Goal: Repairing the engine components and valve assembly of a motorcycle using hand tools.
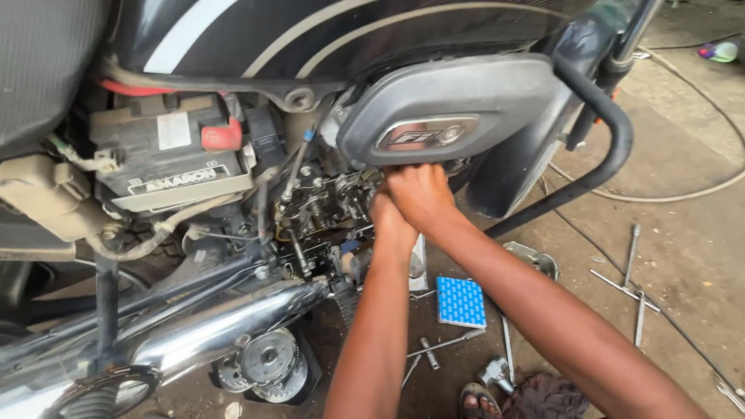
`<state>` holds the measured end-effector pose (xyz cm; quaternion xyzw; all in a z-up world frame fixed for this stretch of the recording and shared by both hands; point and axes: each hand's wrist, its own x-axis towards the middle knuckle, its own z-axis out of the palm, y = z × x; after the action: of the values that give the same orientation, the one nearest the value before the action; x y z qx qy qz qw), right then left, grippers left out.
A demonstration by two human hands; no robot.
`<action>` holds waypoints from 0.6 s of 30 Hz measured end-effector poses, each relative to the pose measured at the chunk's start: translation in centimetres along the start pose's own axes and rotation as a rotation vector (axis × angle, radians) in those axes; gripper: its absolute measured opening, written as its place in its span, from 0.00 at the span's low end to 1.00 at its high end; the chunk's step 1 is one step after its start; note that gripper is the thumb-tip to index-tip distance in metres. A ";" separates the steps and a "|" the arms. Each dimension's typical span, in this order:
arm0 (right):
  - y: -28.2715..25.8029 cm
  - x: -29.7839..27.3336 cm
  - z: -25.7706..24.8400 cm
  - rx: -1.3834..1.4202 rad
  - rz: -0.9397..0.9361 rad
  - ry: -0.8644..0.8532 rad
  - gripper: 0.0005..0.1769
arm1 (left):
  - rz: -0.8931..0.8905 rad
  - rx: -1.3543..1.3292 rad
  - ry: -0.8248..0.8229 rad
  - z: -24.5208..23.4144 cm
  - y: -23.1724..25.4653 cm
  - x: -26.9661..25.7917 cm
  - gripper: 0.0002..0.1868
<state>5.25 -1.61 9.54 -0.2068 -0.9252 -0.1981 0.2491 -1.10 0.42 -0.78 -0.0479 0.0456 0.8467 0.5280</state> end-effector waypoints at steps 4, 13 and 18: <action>1.2 -0.7 0.4 0.084 0.146 0.010 0.10 | 0.085 0.176 0.097 1.0 -0.8 -0.8 0.12; 2.1 -1.1 -2.5 0.264 0.128 0.093 0.12 | 0.230 0.219 0.034 1.9 -2.9 -1.6 0.12; 1.7 -0.9 -1.2 0.112 0.028 0.003 0.11 | 0.205 0.174 0.075 1.5 -1.9 -1.7 0.11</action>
<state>7.23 -1.03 10.47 -0.2051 -0.9315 -0.1429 0.2641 1.26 -0.05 0.89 -0.0287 0.1433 0.8865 0.4390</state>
